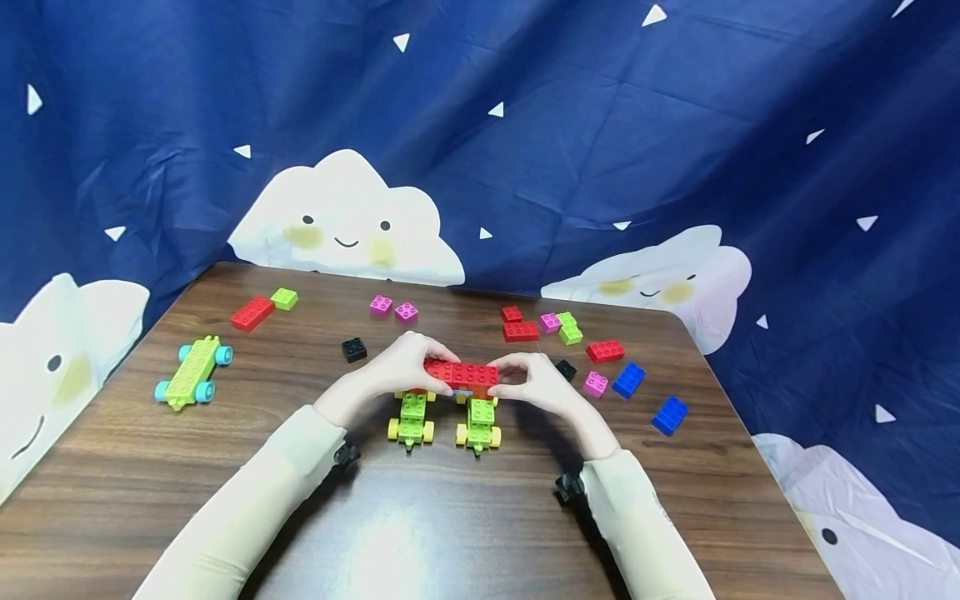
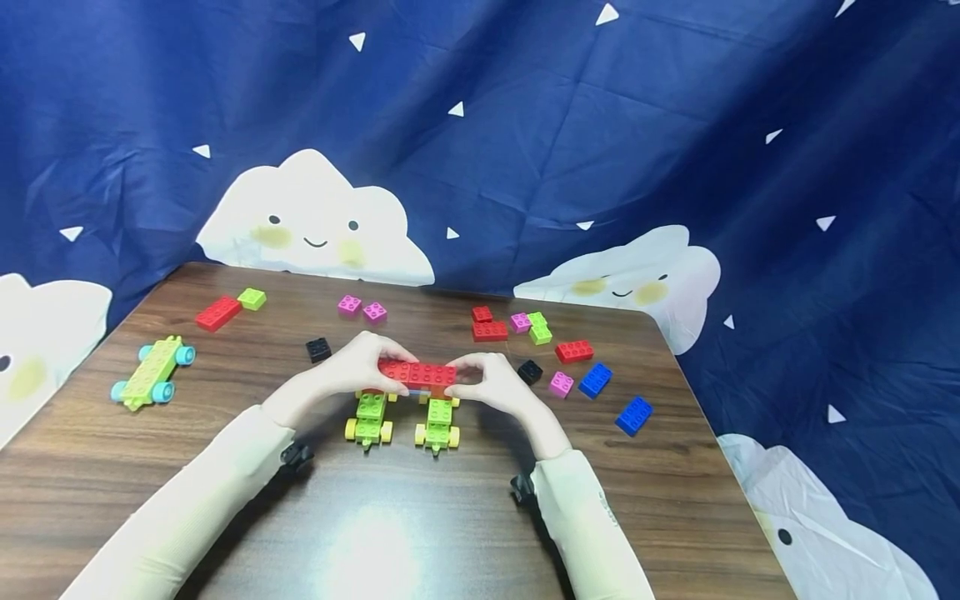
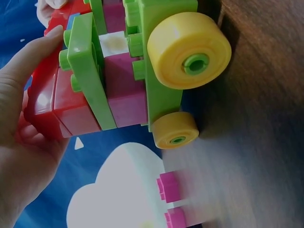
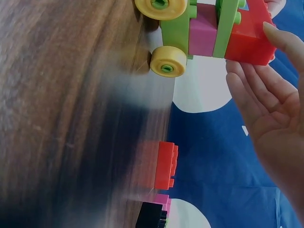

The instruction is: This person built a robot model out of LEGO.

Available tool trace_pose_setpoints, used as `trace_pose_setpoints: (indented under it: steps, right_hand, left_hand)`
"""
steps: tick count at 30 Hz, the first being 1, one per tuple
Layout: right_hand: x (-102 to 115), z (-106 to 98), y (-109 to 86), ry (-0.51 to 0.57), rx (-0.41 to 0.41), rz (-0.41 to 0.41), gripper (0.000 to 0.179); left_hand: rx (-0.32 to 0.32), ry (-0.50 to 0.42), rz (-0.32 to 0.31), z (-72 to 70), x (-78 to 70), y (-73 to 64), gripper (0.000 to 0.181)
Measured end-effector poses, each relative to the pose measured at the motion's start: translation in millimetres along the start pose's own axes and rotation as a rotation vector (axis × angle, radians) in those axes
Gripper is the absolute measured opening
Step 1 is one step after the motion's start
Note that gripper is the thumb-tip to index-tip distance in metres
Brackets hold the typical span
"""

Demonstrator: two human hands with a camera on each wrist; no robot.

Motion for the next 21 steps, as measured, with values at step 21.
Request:
trace_pose_setpoints:
  steps: [21]
  right_hand:
    - [5,-1,0.0,-0.07,-0.01,-0.03,0.042]
  left_hand:
    - [-0.17,-0.104,0.001,-55.6,26.2,-33.9,0.036]
Point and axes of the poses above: each hand's wrist, its own y-axis towards the middle knuckle, its own z-axis out of the palm, x = y × z, the point moved 9 cm from there along y, towards the middle knuckle, and after that the axes turned 7 degrees about x, right-handed, at the moved point
